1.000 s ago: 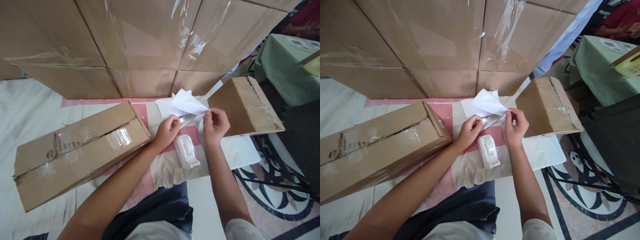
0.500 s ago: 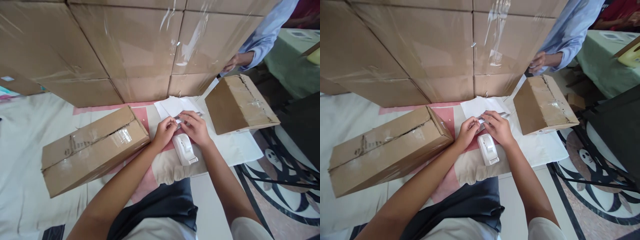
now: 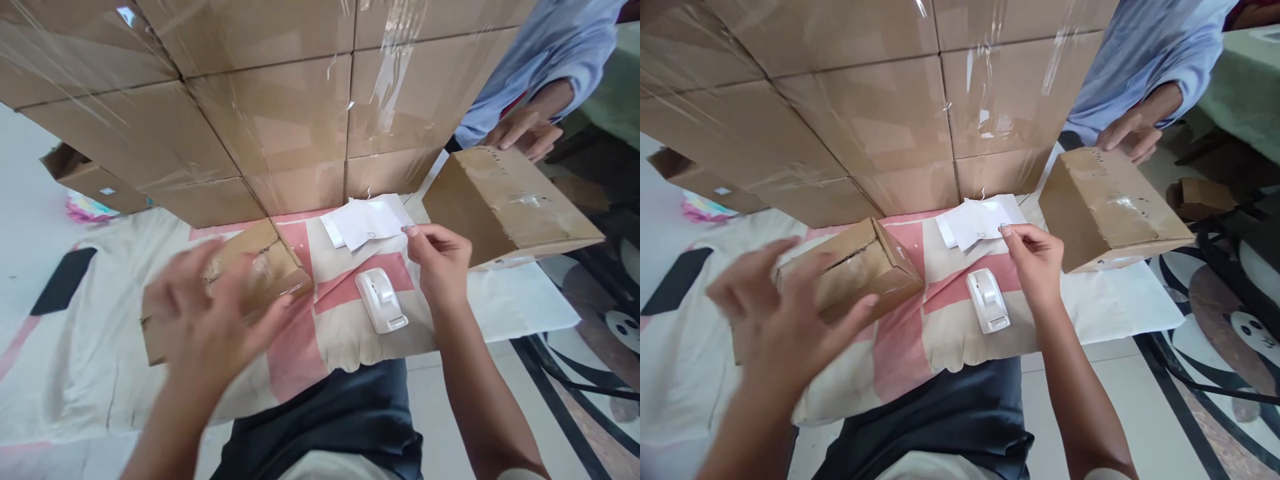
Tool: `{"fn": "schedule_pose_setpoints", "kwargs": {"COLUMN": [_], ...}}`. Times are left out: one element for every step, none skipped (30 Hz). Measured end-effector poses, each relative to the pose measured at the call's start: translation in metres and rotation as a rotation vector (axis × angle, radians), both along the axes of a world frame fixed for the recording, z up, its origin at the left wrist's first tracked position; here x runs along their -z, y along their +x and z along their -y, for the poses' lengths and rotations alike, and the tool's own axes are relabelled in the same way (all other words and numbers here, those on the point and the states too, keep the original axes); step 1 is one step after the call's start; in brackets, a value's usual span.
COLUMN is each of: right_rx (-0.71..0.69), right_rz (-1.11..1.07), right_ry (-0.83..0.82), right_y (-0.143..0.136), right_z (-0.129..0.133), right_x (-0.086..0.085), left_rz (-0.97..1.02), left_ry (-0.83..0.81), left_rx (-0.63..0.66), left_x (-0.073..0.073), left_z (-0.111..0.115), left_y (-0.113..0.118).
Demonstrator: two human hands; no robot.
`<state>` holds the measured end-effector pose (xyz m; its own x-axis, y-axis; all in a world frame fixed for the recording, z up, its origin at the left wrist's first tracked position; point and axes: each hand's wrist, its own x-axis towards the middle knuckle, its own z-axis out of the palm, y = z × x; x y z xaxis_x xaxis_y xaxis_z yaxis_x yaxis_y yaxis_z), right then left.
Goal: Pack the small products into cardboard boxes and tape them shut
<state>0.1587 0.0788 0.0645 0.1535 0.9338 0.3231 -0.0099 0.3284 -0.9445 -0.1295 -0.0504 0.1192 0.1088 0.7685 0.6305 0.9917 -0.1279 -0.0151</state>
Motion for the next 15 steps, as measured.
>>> {"fn": "schedule_pose_setpoints", "kwargs": {"right_rx": [-0.042, -0.121, -0.218, -0.317, -0.408, -0.491, -0.563, -0.621, -0.669, -0.702, -0.725, -0.741, -0.75, -0.752, -0.749], "right_rz": [-0.123, -0.24, -0.341, -0.422, -0.48, -0.518, -0.535, -0.536, -0.527, -0.513, -0.499, -0.485, -0.473, -0.456, -0.431], "right_ry": [-0.08, -0.161, -0.247, -0.325, -0.407, -0.488, -0.562, -0.634, -0.699, -0.755, -0.798, -0.829, -0.846, -0.85, -0.844], "right_y": [-0.006, -0.015, -0.026, -0.039, -0.054, -0.069, -0.084, -0.098, -0.111, -0.121, -0.13, -0.136, -0.139, -0.141, -0.142], "right_z": [0.011, 0.021, 0.031, 0.04, 0.046, 0.05, 0.053, 0.053, 0.053, 0.052, 0.052, 0.051, 0.052, 0.053, 0.053], "right_x": [-0.011, -0.021, -0.03, -0.037, -0.041, -0.041, -0.038, -0.033, -0.026, -0.019, -0.012, -0.007, -0.003, -0.002, -0.002], "left_rz": [-0.033, -0.042, -0.042, -0.026, -0.009, 0.003, 0.017, 0.031, 0.05, 0.076, 0.106, 0.136, 0.163, 0.184, 0.199], "left_ry": [-0.091, -0.2, -0.329, -0.45, -0.521, -0.573, -0.597, -0.601, -0.599, -0.591, -0.587, -0.584, -0.584, -0.583, -0.584], "left_rx": [-0.089, -0.115, -0.072, -0.014, 0.035, 0.081, 0.117, 0.139, 0.153, 0.16, 0.159, 0.151, 0.139, 0.127, 0.115], "left_x": [-0.004, -0.005, -0.004, -0.002, 0.0, 0.002, 0.004, 0.005, 0.006, 0.006, 0.007, 0.007, 0.008, 0.009, 0.009], "left_z": [0.007, 0.013, 0.019, 0.023, 0.027, 0.032, 0.036, 0.041, 0.045, 0.049, 0.053, 0.056, 0.059, 0.061, 0.063], "left_y": [-0.025, -0.051, -0.075, -0.096, -0.114, -0.129, -0.14, -0.148, -0.153, -0.156, -0.158, -0.16, -0.161, -0.161, -0.162]}}
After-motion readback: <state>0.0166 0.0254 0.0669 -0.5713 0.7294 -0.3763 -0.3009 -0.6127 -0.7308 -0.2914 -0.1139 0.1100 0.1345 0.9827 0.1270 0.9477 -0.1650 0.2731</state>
